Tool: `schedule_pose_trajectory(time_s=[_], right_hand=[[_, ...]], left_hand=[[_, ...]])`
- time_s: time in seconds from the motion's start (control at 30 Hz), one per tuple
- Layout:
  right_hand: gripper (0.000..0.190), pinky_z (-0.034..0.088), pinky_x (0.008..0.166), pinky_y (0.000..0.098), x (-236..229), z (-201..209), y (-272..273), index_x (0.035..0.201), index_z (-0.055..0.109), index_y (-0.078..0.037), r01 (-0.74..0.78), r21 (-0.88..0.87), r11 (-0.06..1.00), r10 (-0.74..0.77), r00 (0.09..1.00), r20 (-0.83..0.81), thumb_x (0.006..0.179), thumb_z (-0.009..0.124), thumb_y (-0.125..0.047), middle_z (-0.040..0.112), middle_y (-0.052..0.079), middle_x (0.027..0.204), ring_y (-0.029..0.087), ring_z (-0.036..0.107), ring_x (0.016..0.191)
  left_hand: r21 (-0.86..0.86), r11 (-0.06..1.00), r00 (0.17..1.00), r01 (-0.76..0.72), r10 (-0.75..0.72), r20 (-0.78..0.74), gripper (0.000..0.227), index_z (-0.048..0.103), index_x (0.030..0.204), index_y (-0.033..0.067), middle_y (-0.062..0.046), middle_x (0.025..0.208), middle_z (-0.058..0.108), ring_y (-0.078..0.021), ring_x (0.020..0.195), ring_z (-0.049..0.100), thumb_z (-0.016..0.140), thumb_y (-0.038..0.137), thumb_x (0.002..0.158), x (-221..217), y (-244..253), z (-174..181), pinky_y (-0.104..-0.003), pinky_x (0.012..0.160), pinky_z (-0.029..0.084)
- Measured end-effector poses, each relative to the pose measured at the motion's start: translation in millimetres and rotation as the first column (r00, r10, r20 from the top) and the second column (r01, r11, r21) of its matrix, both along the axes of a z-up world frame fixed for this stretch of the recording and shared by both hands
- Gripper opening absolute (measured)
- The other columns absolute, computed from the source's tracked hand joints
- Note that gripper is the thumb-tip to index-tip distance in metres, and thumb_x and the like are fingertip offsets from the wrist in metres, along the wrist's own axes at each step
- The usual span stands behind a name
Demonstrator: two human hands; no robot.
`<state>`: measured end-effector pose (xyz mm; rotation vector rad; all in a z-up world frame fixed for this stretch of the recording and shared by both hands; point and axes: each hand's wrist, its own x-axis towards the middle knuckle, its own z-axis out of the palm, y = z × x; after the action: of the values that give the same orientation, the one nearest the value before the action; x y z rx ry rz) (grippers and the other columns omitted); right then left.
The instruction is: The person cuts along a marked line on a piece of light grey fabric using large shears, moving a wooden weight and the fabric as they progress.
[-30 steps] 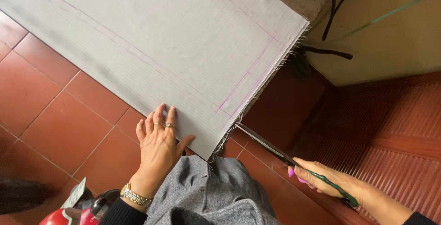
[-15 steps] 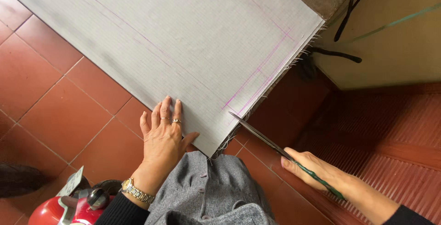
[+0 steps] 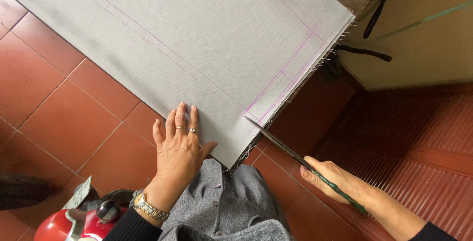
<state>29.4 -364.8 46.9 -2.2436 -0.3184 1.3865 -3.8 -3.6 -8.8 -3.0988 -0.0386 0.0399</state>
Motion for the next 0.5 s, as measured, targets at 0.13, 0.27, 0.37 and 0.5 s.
schedule_pose_trajectory(time_s=[0.13,0.27,0.37,0.5], right_hand=[[0.048,0.027,0.050,0.0333,2.8,12.0,7.5,0.073,0.032,-0.013,0.051,-0.022,0.998,-0.052,0.998,-0.041,0.099,0.041,-0.053,0.024,-0.002,0.059,0.013,0.021,0.054],[0.045,0.029,0.051,0.0323,2.9,10.8,8.2,0.074,0.037,-0.014,0.057,-0.038,0.998,-0.059,0.997,-0.056,0.099,0.040,-0.052,0.027,-0.003,0.061,0.012,0.023,0.055],[0.045,0.032,0.054,0.0333,0.7,7.4,6.7,0.075,0.040,-0.014,0.028,-0.063,0.998,-0.029,0.999,-0.017,0.098,0.040,-0.052,0.030,-0.002,0.061,0.013,0.027,0.056],[0.050,0.025,0.049,0.0321,1.5,18.0,16.6,0.071,0.036,-0.014,0.094,-0.143,0.985,-0.101,0.994,-0.043,0.098,0.045,-0.054,0.024,-0.003,0.056,0.011,0.021,0.051]], left_hand=[[0.025,1.000,1.000,0.000,0.000,-0.003,0.101,0.037,0.146,0.0137,-0.012,0.151,0.036,-0.0274,0.136,0.035,0.055,0.076,0.068,0.0,-0.4,-2.7,-0.054,0.111,0.023],[0.016,1.000,1.000,0.006,-0.005,-0.019,0.099,0.037,0.146,0.0133,-0.012,0.151,0.035,-0.0277,0.135,0.035,0.054,0.075,0.070,0.8,0.1,-0.6,-0.055,0.111,0.022],[0.014,1.000,1.000,0.004,-0.004,-0.020,0.099,0.036,0.146,0.0135,-0.012,0.151,0.034,-0.0277,0.135,0.035,0.055,0.075,0.070,0.5,-0.3,-1.2,-0.055,0.111,0.021],[0.039,0.999,1.000,0.009,-0.009,-0.002,0.100,0.038,0.146,0.0133,-0.011,0.151,0.035,-0.0272,0.134,0.037,0.055,0.075,0.069,0.8,-1.1,2.5,-0.054,0.111,0.023]])
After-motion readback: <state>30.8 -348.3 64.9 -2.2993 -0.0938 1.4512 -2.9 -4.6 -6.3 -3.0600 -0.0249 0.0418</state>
